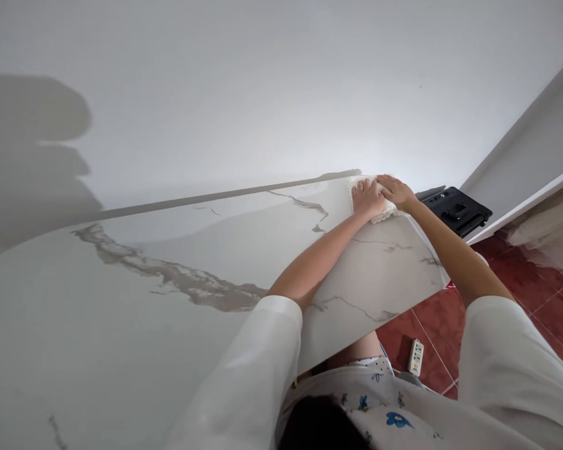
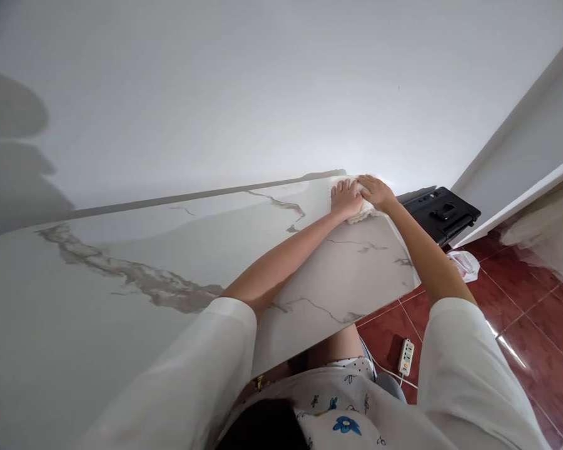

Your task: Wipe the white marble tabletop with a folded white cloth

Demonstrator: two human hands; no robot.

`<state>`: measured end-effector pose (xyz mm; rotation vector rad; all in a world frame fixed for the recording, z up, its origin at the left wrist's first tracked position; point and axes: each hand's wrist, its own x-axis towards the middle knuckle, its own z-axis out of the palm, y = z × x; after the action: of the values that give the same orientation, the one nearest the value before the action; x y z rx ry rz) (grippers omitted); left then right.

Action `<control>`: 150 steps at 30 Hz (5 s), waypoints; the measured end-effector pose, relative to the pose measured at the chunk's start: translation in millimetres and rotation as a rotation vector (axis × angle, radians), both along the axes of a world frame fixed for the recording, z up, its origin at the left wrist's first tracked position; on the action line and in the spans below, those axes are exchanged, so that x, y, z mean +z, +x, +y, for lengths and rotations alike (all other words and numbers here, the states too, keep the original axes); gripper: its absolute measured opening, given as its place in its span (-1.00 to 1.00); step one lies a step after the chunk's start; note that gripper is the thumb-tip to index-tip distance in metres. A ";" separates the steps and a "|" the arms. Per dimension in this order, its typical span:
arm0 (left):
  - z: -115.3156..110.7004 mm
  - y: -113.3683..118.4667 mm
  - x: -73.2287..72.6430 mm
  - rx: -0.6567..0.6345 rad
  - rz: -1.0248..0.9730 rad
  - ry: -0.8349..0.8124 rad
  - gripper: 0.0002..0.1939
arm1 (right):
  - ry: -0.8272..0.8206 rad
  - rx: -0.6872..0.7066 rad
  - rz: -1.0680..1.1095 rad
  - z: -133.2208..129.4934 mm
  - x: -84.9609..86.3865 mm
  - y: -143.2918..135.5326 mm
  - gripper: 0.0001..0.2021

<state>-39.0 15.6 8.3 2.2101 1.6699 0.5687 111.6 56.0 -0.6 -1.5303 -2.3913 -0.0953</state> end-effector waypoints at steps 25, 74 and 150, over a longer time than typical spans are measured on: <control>22.3 0.0 -6.9 -0.038 0.113 0.118 -0.43 | 0.035 0.034 -0.026 17.0 -6.1 7.8 -0.45; -34.4 -23.9 -2.7 -0.086 0.115 0.320 -0.62 | 0.037 -0.076 -0.083 -61.8 4.9 -47.3 -0.53; -90.1 -99.1 -7.3 -0.176 0.154 0.265 -0.45 | 0.090 -0.002 -0.077 -121.4 -3.7 -107.8 -0.49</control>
<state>-138.1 -74.5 1.0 2.6198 1.5229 0.6172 3.7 -65.4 -4.4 -1.5142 -2.4092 -0.2633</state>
